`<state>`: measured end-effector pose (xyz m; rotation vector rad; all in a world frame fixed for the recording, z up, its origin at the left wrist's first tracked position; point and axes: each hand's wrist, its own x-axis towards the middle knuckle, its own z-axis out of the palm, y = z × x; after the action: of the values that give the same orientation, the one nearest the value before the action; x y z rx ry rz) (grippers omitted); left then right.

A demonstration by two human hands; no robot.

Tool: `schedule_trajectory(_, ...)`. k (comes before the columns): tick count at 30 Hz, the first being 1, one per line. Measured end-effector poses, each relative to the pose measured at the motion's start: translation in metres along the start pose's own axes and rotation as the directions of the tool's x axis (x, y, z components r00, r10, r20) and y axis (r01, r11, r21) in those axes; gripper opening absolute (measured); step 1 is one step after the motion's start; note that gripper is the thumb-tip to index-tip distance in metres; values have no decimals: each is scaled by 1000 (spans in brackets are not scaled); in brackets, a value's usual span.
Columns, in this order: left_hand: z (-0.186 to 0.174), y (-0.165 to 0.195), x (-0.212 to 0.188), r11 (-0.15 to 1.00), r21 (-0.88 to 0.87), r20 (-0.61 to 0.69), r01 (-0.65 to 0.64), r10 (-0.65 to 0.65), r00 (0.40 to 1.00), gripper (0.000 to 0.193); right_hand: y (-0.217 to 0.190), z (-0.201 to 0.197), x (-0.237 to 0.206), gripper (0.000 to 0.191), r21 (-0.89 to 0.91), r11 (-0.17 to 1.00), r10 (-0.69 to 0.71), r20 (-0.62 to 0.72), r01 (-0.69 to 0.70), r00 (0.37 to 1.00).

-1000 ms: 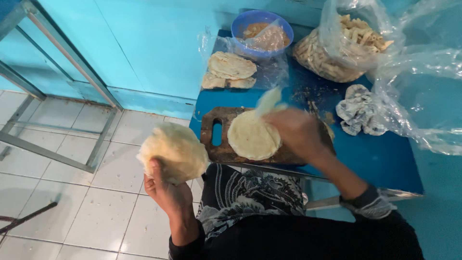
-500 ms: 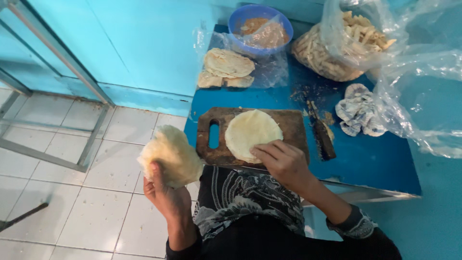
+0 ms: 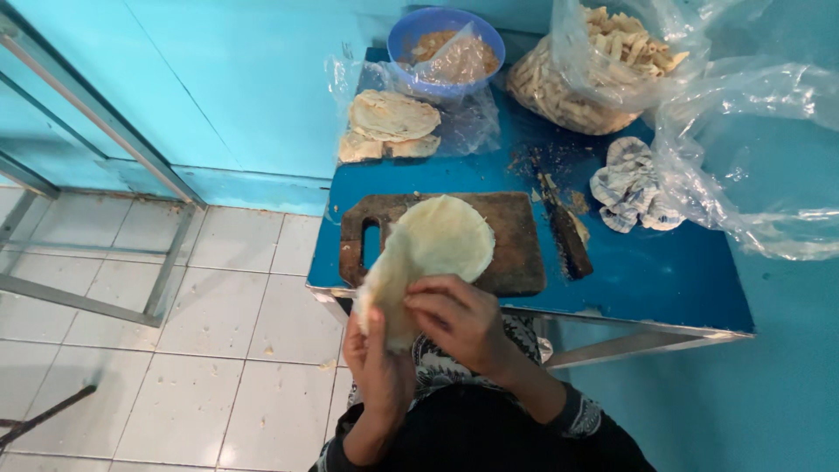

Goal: The person sits at a small table and separates round crackers that are stuck together, peeling each cracker off the stack by hand and setting it aside. They then place one cracker on a wooden cutting board and cut it in half with a knife.

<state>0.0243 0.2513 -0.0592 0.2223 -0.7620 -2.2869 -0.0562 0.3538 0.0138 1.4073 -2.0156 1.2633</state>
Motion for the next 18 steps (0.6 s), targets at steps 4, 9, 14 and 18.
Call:
schedule_trajectory(4,10,2,-6,997,-30,116,-72,75,990,47,4,-6,-9,41,194,980,36,6,-37,999)
schedule_trajectory(9,10,-4,-5,977,-210,148,-21,53,988,28,-1,-7,-12,31,79,995,62,-3,-61,998)
schedule_trajectory(14,0,-16,-2,971,95,188,-221,201,961,29,8,-5,-14,20,264,949,154,88,-172,984)
schedule_trajectory(18,-11,-25,3,982,44,110,-186,180,978,26,18,1,-22,16,409,882,204,118,-235,972)
